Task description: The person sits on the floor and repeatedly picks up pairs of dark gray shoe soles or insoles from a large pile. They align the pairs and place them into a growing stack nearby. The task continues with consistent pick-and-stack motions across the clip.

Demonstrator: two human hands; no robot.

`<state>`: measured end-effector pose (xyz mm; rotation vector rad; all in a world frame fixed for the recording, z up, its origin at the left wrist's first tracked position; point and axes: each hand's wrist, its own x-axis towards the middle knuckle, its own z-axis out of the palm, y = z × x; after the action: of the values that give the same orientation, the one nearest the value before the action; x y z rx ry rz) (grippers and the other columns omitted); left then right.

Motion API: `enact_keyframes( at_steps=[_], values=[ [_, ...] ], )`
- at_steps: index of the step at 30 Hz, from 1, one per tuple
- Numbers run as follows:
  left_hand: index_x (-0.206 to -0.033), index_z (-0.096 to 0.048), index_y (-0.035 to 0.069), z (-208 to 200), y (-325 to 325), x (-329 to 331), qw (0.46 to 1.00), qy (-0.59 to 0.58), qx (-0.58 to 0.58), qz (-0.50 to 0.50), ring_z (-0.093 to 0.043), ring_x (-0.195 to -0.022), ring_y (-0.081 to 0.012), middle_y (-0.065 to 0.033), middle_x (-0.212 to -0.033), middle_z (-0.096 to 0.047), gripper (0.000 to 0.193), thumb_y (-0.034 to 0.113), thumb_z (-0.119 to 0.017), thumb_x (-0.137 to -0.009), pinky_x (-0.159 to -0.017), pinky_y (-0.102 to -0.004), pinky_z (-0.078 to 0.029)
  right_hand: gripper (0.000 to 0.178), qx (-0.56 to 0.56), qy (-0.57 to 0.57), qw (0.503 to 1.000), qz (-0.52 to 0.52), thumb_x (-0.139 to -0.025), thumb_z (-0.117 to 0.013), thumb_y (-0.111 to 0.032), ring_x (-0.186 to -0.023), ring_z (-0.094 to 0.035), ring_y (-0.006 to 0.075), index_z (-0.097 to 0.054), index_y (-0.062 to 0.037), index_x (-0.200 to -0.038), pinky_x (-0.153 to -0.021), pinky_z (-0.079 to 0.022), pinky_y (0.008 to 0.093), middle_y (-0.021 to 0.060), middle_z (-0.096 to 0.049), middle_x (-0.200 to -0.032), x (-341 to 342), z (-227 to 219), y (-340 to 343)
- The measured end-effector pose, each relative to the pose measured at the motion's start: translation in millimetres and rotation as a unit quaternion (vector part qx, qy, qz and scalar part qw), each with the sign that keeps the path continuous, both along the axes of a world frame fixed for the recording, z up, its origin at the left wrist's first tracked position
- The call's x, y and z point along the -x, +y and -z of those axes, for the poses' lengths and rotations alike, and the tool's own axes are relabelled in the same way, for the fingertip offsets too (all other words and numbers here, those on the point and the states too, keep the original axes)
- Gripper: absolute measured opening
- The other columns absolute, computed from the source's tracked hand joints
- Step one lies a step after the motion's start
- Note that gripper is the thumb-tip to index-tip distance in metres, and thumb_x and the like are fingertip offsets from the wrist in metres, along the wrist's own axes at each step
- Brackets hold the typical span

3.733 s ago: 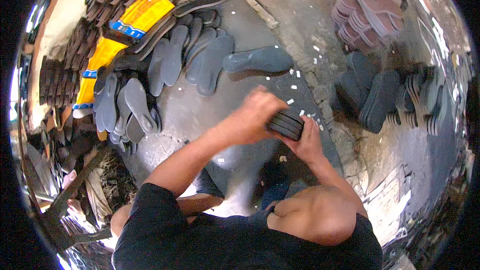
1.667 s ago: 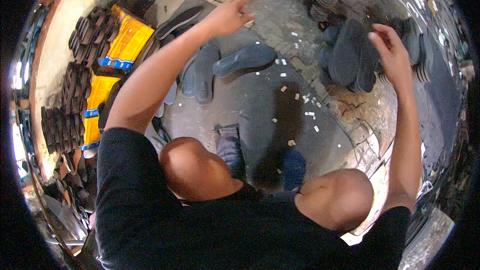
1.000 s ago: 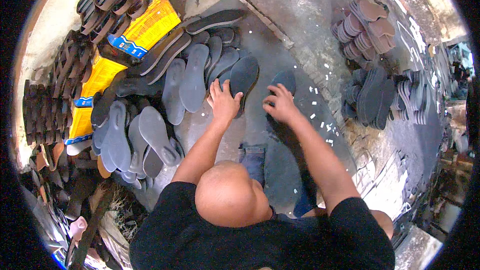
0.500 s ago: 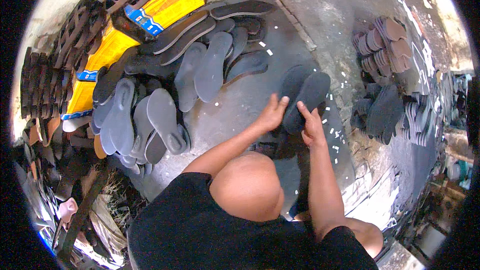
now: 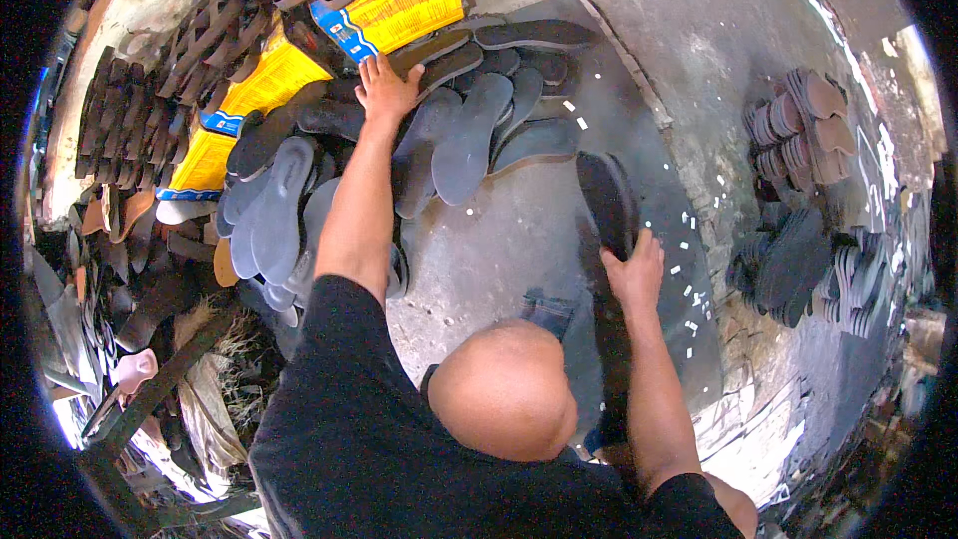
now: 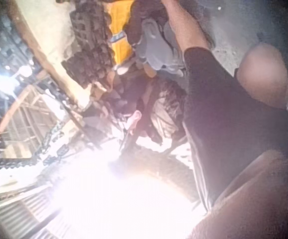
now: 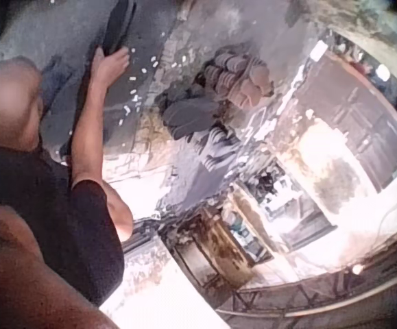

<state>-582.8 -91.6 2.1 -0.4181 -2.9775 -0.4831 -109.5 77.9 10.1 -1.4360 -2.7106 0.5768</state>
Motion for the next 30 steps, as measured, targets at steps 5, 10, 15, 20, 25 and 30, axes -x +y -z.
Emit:
enact_keyframes(
  at_steps=[5, 10, 15, 20, 25, 30],
  values=[
    [-0.165, -0.026, 0.01, 5.9, 20.1, -28.7, 0.98, -0.178, 0.092, 0.017, -0.023, -0.157, -0.0346, -0.0159, -0.17, -0.026, 0.093, 0.07, -0.047, -0.098, -0.123, -0.0661, -0.018, 0.08, -0.053, -0.09, 0.994, -0.019, -0.081, -0.083, -0.044, -0.117, -0.062, 0.0381, -0.051, 0.0035, -0.136, -0.098, -0.05, 0.0506, 0.0201, -0.063, -0.125, 5.2, 19.8, -1.0],
    [-0.153, -0.044, 0.008, -10.3, 33.4, -143.2, 0.976, -0.061, 0.131, 0.166, -0.04, -0.144, -0.0388, -0.018, -0.159, -0.038, 0.083, 0.062, -0.062, -0.093, -0.108, -0.065, -0.037, 0.081, -0.015, -0.073, 0.997, 0.033, -0.084, -0.082, -0.046, -0.121, -0.062, 0.039, -0.049, 0.0049, -0.137, -0.099, -0.05, 0.0517, 0.0225, -0.063, -0.13, -2.6, 18.2, 2.4],
    [-0.088, -0.074, -0.001, -30.7, 73.5, -126.1, 0.962, -0.046, -0.118, 0.243, -0.066, -0.094, -0.0431, -0.023, -0.091, -0.072, 0.049, 0.045, -0.062, -0.1, -0.088, -0.0516, -0.051, 0.076, -0.021, -0.109, 0.993, 0.049, -0.089, -0.075, -0.05, -0.118, -0.063, 0.0386, -0.05, 0.0049, -0.135, -0.096, -0.051, 0.0519, 0.0221, -0.065, -0.127, -1.5, 16.7, 4.1],
    [-0.141, -0.056, 0.0, 8.0, 160.7, -17.1, 0.977, -0.006, -0.095, 0.193, -0.048, -0.138, -0.0429, -0.0234, -0.147, -0.055, 0.07, 0.052, -0.067, -0.096, -0.116, -0.0501, -0.039, 0.061, -0.112, -0.086, 0.99, 0.018, -0.093, -0.069, -0.05, -0.111, -0.065, 0.035, -0.056, 0.0006, -0.124, -0.091, -0.052, 0.049, 0.0174, -0.065, -0.118, 10.9, 33.1, -4.3],
    [-0.167, -0.011, 0.01, 20.0, 215.9, 9.0, 0.968, -0.185, 0.073, 0.151, -0.007, -0.162, -0.0326, -0.0134, -0.174, -0.016, 0.094, 0.052, -0.061, -0.099, -0.125, -0.0643, -0.015, 0.057, -0.125, -0.101, 0.987, 0.008, -0.092, -0.072, -0.049, -0.105, -0.066, 0.0328, -0.058, -0.0005, -0.119, -0.088, -0.053, 0.0461, 0.0153, -0.065, -0.112, 12.1, 31.1, -7.1],
    [-0.143, -0.063, 0.016, -25.3, 243.6, -48.4, 0.968, -0.091, 0.119, 0.201, -0.043, -0.145, -0.0329, -0.0153, -0.151, -0.051, 0.055, 0.041, -0.071, -0.094, -0.115, -0.0604, -0.036, 0.064, -0.053, -0.094, 0.992, 0.057, -0.092, -0.071, -0.051, -0.111, -0.066, 0.037, -0.057, 0.0019, -0.125, -0.092, -0.053, 0.0478, 0.0206, -0.066, -0.118, -1.1, 27.7, 11.4]
  ],
)
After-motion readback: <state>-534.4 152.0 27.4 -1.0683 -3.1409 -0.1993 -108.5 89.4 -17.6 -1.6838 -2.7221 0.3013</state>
